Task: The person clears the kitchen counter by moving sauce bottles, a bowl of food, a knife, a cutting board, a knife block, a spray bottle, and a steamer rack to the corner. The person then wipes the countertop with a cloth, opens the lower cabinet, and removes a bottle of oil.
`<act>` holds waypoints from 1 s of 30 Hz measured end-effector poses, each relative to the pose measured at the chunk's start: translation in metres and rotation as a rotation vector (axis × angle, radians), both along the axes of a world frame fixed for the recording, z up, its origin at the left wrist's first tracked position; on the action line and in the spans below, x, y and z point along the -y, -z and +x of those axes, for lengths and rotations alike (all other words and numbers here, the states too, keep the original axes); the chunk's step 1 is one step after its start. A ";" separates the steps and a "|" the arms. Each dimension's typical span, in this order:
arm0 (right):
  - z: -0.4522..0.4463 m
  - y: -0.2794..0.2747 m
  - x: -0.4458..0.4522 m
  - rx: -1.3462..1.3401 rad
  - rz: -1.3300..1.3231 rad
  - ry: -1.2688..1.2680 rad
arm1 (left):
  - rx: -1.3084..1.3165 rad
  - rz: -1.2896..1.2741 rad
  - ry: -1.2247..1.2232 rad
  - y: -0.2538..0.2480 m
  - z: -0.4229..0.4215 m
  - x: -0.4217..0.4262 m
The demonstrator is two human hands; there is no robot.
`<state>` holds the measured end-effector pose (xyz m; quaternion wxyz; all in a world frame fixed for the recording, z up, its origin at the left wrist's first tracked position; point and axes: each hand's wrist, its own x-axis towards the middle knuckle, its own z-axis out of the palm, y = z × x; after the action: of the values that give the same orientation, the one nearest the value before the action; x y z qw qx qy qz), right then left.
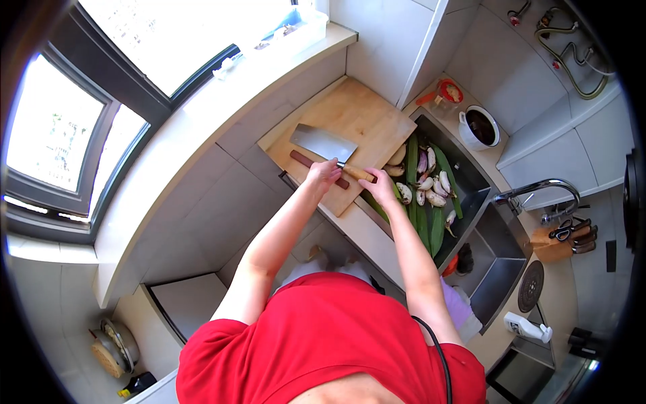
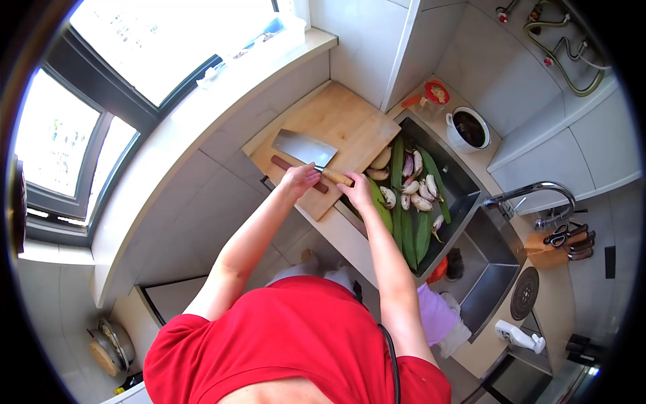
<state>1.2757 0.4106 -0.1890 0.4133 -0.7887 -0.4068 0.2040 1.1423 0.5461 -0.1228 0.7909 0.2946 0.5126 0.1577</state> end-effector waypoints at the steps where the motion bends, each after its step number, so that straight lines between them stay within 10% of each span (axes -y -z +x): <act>1: -0.003 -0.014 0.002 -0.220 0.045 -0.008 | 0.011 -0.017 -0.047 0.003 0.001 -0.003; 10: 0.007 -0.046 0.022 -0.933 0.266 0.109 | -0.007 -0.121 -0.300 0.030 0.040 -0.022; 17: 0.008 -0.043 0.018 -0.843 0.204 0.175 | -0.016 -0.005 -0.162 0.025 0.038 -0.032; 22: 0.010 -0.043 0.014 -0.754 0.150 0.210 | -0.235 0.518 0.164 0.009 0.011 -0.039; 25: 0.011 -0.042 0.015 -0.729 0.179 0.187 | -0.631 1.389 0.462 -0.001 -0.021 -0.048; 30: 0.011 -0.041 0.015 -0.644 0.247 0.125 | -0.707 1.503 0.611 -0.004 -0.053 -0.061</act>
<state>1.2867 0.3955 -0.1480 0.6244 -0.6515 -0.2281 0.3657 1.0897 0.6069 -0.1188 0.1908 0.8921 0.3869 0.1345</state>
